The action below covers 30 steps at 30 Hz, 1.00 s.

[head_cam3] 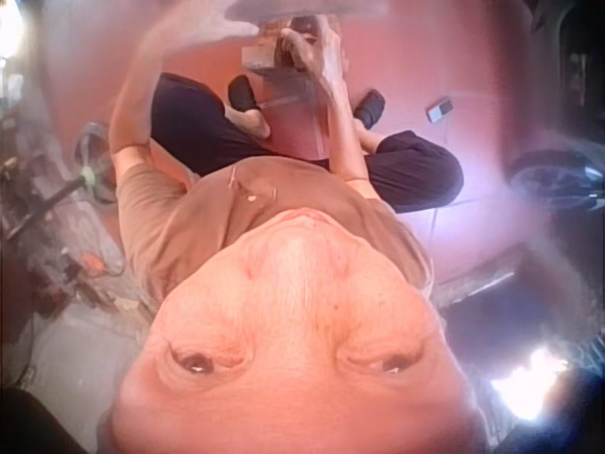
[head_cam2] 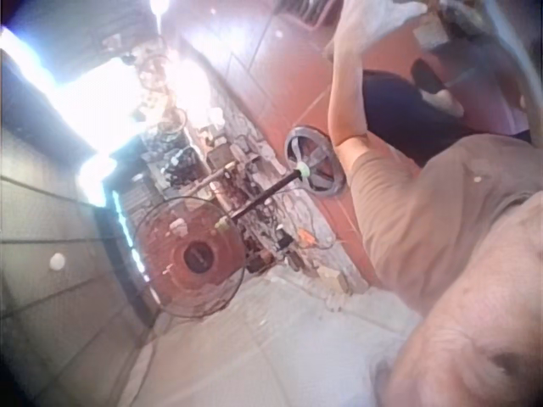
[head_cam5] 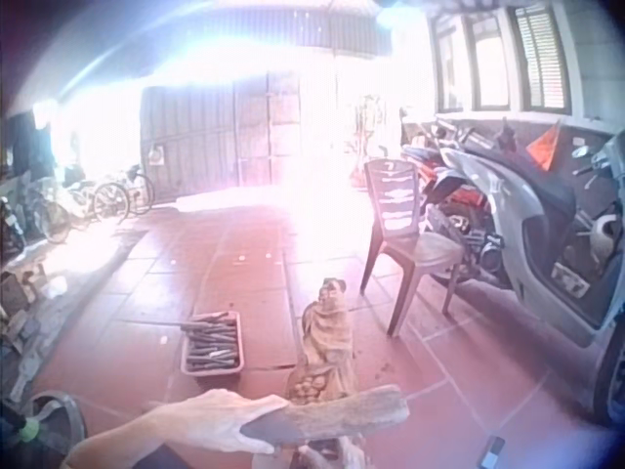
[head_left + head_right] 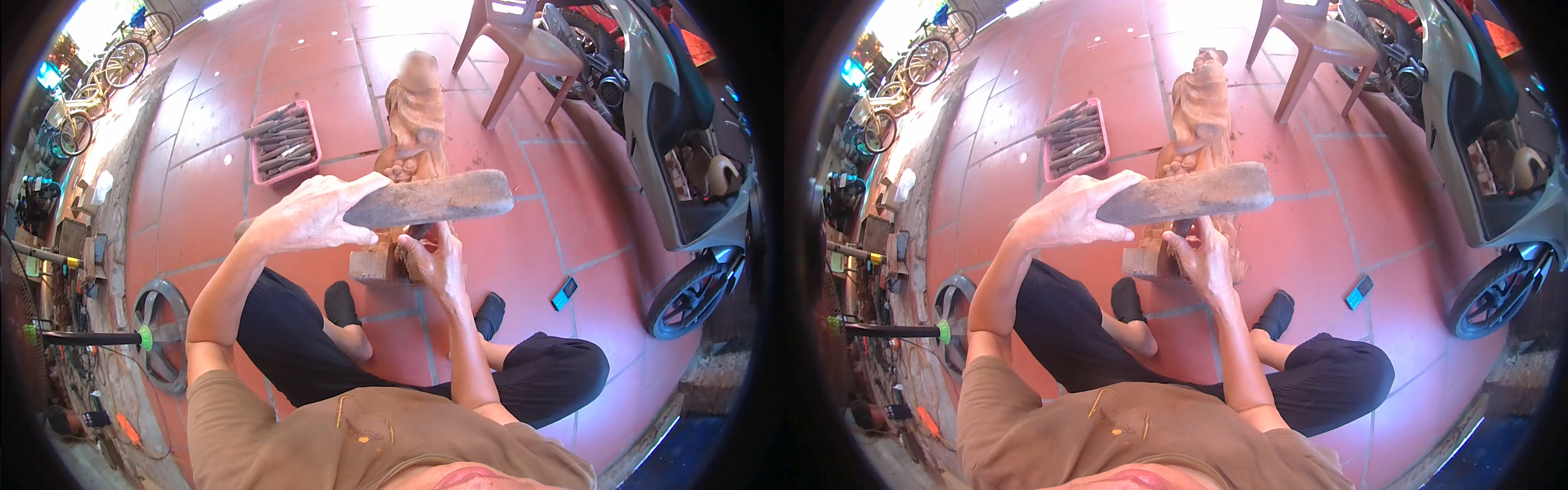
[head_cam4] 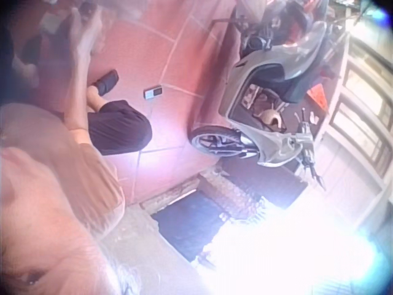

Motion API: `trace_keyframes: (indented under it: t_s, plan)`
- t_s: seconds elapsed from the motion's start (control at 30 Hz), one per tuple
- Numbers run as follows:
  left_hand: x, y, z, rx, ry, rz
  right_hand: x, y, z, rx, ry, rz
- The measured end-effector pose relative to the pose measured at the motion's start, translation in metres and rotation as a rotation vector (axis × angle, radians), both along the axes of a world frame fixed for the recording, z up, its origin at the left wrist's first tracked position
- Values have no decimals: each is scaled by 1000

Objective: The person sits on the floor and carves a wooden sculpture using a chisel and a wooden mallet. They repeatedly strike the chisel to shape the wood, occasionally pausing to adjust the tool or inspect the piece.

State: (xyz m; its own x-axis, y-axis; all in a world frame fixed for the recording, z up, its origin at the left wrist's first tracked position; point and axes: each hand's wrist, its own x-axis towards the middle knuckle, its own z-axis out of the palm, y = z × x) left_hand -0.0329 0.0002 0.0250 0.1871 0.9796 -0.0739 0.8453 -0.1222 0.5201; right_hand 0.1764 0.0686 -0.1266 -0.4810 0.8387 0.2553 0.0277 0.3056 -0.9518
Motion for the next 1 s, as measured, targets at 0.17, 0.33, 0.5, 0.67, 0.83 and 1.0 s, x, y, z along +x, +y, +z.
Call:
trace_keyframes:
  t_s: [0.17,0.33,0.5,0.67,0.83,1.0]
  plan:
    - [-4,-3,-23,80,-110,-6,3,-2,-10,-124,-18,13]
    - [-4,-8,-35,60,-292,49,2,2,-12,-172,37,39]
    - [-11,-16,-39,51,-404,227,4,-2,-4,-237,61,36]
    - [-23,-24,-25,35,-522,386,-1,-6,7,-187,3,49]
    - [-43,-22,-32,116,-621,356,-4,-8,13,-188,-27,57]
    - [-52,-24,-39,167,-699,383,-4,-2,8,-273,83,5]
